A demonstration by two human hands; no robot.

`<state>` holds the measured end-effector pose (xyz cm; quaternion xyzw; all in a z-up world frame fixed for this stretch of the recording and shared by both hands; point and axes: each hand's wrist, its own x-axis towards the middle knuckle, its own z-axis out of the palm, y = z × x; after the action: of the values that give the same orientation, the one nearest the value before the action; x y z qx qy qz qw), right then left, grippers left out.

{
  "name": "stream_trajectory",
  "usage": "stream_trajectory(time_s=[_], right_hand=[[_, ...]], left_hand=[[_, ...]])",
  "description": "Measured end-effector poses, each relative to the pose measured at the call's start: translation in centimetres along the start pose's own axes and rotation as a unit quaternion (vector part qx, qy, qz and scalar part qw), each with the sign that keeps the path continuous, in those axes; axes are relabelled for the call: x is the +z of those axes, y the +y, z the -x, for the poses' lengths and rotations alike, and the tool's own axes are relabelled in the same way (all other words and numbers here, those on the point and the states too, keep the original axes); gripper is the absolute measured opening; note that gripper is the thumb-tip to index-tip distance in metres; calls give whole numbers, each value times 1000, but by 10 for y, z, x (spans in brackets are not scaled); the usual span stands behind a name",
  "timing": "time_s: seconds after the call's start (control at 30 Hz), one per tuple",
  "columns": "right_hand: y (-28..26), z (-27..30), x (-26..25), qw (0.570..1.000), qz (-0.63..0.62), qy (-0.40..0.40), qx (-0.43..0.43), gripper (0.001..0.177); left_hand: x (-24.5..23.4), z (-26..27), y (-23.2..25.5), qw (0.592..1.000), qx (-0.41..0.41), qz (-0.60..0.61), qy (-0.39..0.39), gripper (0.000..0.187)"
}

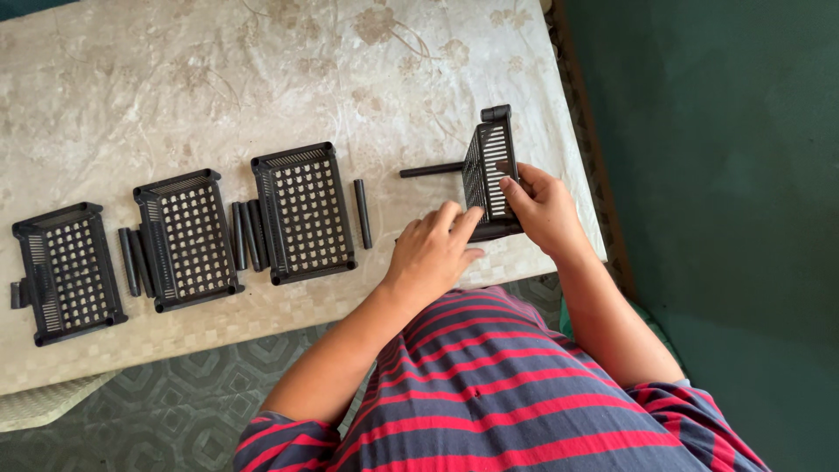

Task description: The person assembles a black plastic basket by inserting cylindrical rods into holes on the basket base and sides. They handle multiple rods and basket components, aligning and pressing them into place to form a complete basket structure.

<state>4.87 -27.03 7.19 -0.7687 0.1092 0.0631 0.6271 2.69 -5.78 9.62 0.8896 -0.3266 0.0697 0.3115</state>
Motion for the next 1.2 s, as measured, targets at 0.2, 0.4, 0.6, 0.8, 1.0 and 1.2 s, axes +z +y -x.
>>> stream_trajectory(time_s=[0.2, 0.4, 0.6, 0.8, 1.0, 1.2], right_hand=[[5, 2, 5, 999, 36, 31, -7, 39], [-7, 13, 6, 993, 38, 61, -93, 65], [-42, 40, 17, 842, 355, 176, -366, 60], [-64, 61, 54, 826, 247, -6, -507, 30], [-35, 62, 69, 866, 193, -190, -421, 26], [60, 46, 33, 854, 437, -281, -30, 18]], left_hand=[[-3, 5, -3, 1000, 0, -20, -11, 25], [4, 32, -42, 983, -152, 99, -27, 18], [51, 62, -132, 931, -361, -10, 51, 31], [122, 53, -199, 902, -396, -173, -14, 33], [150, 55, -222, 878, -372, -300, -10, 29], [137, 58, -200, 905, -364, -221, -10, 52]])
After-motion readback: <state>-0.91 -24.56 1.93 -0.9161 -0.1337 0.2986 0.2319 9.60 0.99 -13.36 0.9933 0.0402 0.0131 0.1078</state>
